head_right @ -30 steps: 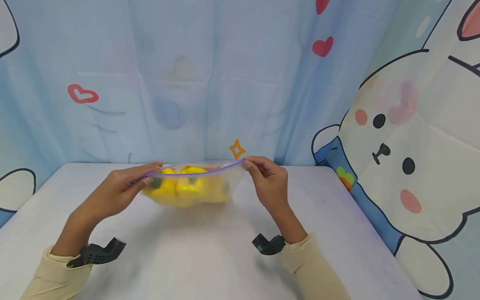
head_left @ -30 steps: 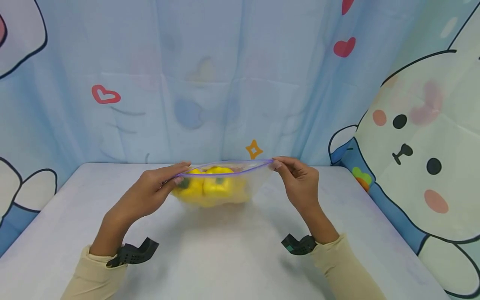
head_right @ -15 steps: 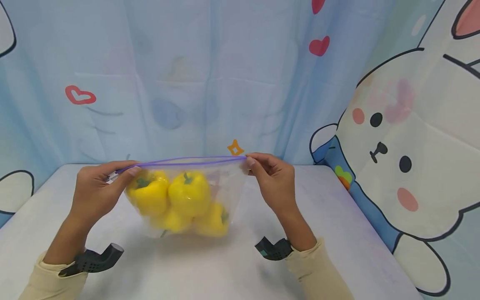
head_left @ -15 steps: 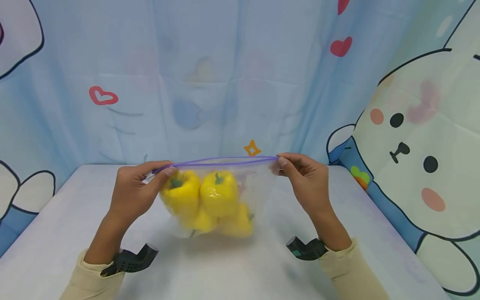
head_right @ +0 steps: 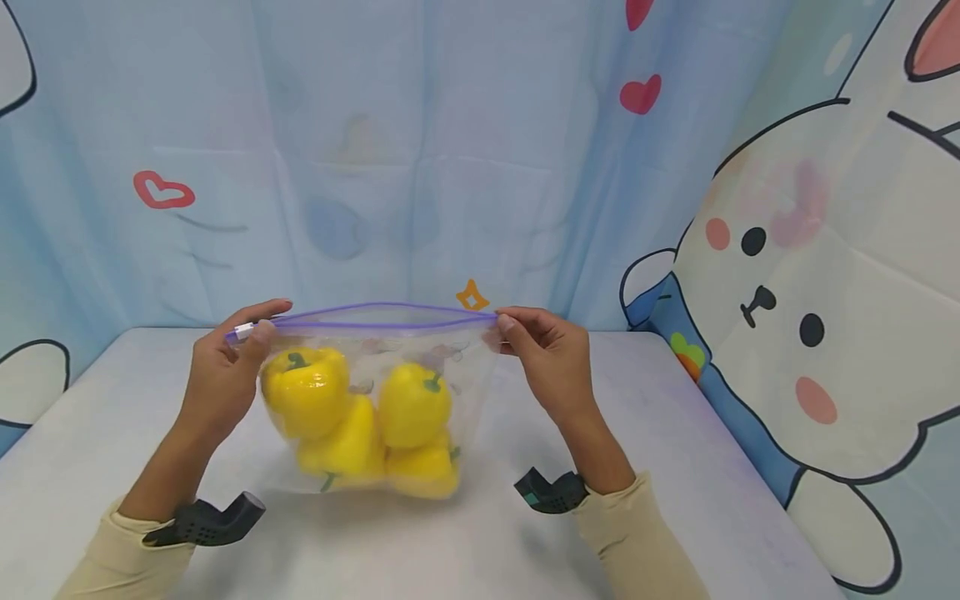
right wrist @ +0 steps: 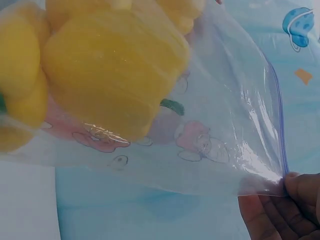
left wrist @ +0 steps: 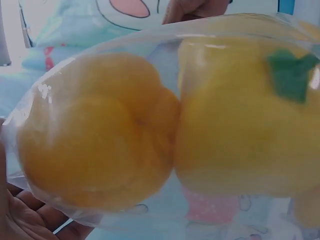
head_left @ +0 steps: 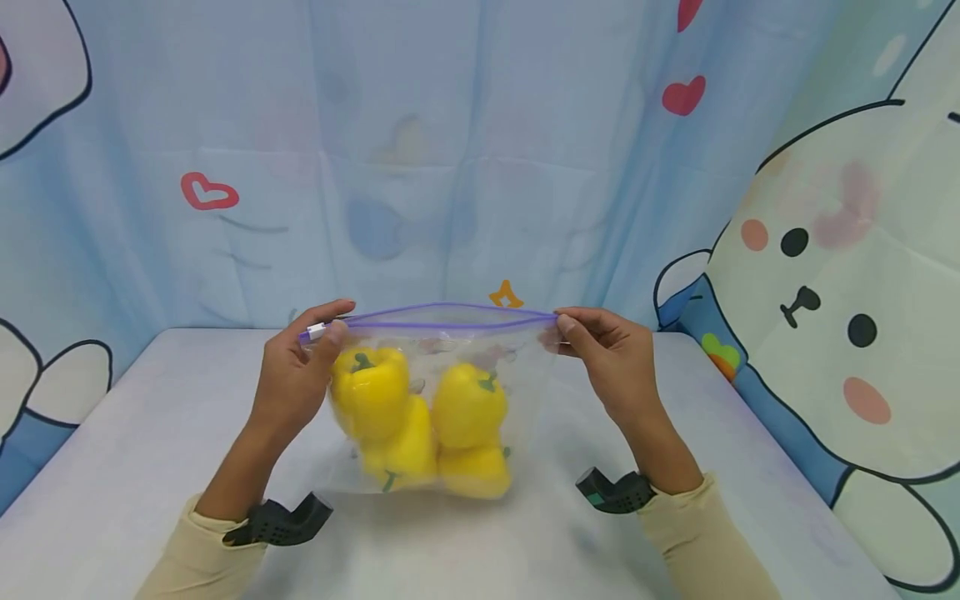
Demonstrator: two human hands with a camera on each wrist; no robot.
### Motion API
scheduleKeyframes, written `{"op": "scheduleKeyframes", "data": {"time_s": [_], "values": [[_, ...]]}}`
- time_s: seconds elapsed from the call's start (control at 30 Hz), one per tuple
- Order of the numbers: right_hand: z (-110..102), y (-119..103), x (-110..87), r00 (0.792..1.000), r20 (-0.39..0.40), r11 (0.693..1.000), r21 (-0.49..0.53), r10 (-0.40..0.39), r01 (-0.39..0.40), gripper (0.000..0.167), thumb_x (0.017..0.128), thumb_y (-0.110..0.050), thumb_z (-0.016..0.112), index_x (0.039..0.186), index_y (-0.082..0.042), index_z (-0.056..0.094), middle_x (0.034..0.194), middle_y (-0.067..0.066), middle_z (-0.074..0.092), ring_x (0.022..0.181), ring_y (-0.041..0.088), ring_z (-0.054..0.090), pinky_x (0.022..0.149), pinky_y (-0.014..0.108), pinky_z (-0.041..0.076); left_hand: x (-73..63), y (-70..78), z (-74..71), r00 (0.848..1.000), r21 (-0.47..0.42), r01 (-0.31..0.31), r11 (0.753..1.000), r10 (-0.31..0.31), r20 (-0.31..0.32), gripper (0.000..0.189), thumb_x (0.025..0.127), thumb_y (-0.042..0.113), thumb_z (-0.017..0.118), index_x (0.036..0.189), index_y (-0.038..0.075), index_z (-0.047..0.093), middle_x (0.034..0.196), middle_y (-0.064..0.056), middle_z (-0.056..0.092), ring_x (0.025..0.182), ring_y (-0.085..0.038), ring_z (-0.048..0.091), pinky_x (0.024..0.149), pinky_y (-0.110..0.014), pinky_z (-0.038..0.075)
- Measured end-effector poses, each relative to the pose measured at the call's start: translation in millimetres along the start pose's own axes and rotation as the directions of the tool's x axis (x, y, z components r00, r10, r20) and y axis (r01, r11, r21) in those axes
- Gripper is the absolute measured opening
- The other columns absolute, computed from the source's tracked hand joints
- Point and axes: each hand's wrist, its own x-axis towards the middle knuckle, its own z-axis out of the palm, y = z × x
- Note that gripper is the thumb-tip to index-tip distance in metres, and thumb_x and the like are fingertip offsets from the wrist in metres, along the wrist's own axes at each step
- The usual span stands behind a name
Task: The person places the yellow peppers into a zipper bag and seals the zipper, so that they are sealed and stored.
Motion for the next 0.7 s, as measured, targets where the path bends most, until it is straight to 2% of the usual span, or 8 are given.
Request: {"op": "scheduleKeyframes", "data": {"time_s": [0.1, 0.13, 0.23, 0.33, 0.37, 0.43, 0.53, 0.7], "values": [[0.0, 1.7, 0.7, 1.000, -0.024, 1.000, 0.003, 0.011, -0.011, 0.021, 0.092, -0.004, 0.064, 0.106, 0.010, 0.069, 0.087, 0.006, 0.072, 0.077, 0.018, 0.071, 0.074, 0.032, 0.056, -0.8, -4.1, 2.2, 1.000, -0.042, -0.018, 0.999, 0.019, 0.024, 0.035, 0.101, 0.024, 0.048, 0.132, 0.014, 0.061, 0.127, 0.003, 0.059, 0.035, -0.013, 0.022, 0.033, -0.026, 0.024], [-0.1, 2.4, 0.9, 0.999, -0.033, 1.000, 0.007, 0.015, -0.015, 0.021, 0.092, -0.004, 0.064, 0.106, 0.011, 0.068, 0.087, 0.005, 0.072, 0.077, 0.018, 0.071, 0.074, 0.032, 0.056, -1.0, -5.2, 2.6, 0.999, -0.053, -0.022, 0.998, 0.024, 0.035, 0.036, 0.101, 0.024, 0.048, 0.133, 0.013, 0.060, 0.116, 0.004, 0.063, 0.036, -0.011, 0.022, 0.033, -0.026, 0.024], [-0.7, 4.2, 1.4, 0.998, -0.056, 0.999, 0.016, 0.036, -0.035, 0.023, 0.092, -0.005, 0.064, 0.107, 0.012, 0.067, 0.086, 0.005, 0.072, 0.076, 0.018, 0.071, 0.074, 0.032, 0.056, -0.8, -7.6, 3.6, 0.997, -0.105, -0.009, 0.994, 0.018, 0.081, 0.036, 0.098, 0.018, 0.049, 0.131, 0.005, 0.059, 0.105, 0.001, 0.065, 0.052, -0.006, 0.044, 0.048, -0.016, 0.042], [-1.4, 5.3, 1.3, 0.996, -0.071, 0.998, 0.023, 0.054, -0.052, 0.024, 0.092, -0.006, 0.064, 0.107, 0.013, 0.067, 0.087, 0.004, 0.072, 0.076, 0.017, 0.071, 0.074, 0.032, 0.056, -0.9, -9.2, 4.9, 0.993, -0.104, 0.028, 0.994, -0.016, 0.115, 0.031, 0.099, 0.016, 0.049, 0.120, -0.002, 0.064, 0.088, -0.004, 0.064, 0.072, -0.013, 0.056, 0.068, -0.020, 0.052], [-1.6, 5.4, 1.2, 0.996, -0.075, 0.998, 0.020, 0.055, -0.053, 0.024, 0.092, -0.006, 0.064, 0.107, 0.013, 0.067, 0.087, 0.003, 0.072, 0.076, 0.017, 0.071, 0.074, 0.031, 0.056, -1.0, -9.3, 5.5, 0.992, -0.094, 0.039, 0.995, -0.028, 0.120, 0.030, 0.100, 0.017, 0.048, 0.116, -0.003, 0.065, 0.093, -0.005, 0.064, 0.078, -0.017, 0.058, 0.073, -0.022, 0.053], [-1.4, 5.5, 1.0, 0.996, -0.075, 0.999, 0.029, 0.048, -0.046, 0.024, 0.092, -0.005, 0.064, 0.107, 0.013, 0.067, 0.087, 0.004, 0.072, 0.076, 0.017, 0.071, 0.074, 0.032, 0.056, -1.6, -9.0, 7.0, 0.992, -0.056, 0.053, 0.997, -0.047, 0.115, 0.031, 0.102, 0.020, 0.047, 0.106, -0.004, 0.066, 0.082, -0.008, 0.059, 0.068, -0.019, 0.054, 0.063, -0.023, 0.051], [-0.4, 5.7, 0.9, 0.998, -0.052, 0.998, 0.054, 0.025, -0.022, 0.023, 0.092, -0.003, 0.063, 0.107, 0.013, 0.067, 0.086, 0.005, 0.072, 0.077, 0.018, 0.071, 0.075, 0.033, 0.056, -1.9, -7.4, 9.1, 0.992, -0.034, 0.067, 0.997, -0.063, 0.108, 0.032, 0.103, 0.022, 0.046, 0.103, -0.002, 0.067, 0.076, -0.010, 0.054, 0.062, -0.021, 0.049, 0.055, -0.024, 0.045], [-0.6, 7.7, 2.0, 0.999, -0.035, 0.998, 0.060, 0.008, -0.006, 0.022, 0.092, -0.002, 0.063, 0.108, 0.013, 0.067, 0.086, 0.006, 0.072, 0.076, 0.019, 0.071, 0.075, 0.034, 0.056, -0.4, -8.0, 8.0, 0.994, 0.004, 0.077, 0.997, -0.077, 0.082, 0.035, 0.103, 0.024, 0.046, 0.104, -0.003, 0.068, 0.076, -0.010, 0.055, 0.063, -0.021, 0.050, 0.057, -0.023, 0.046]]}}
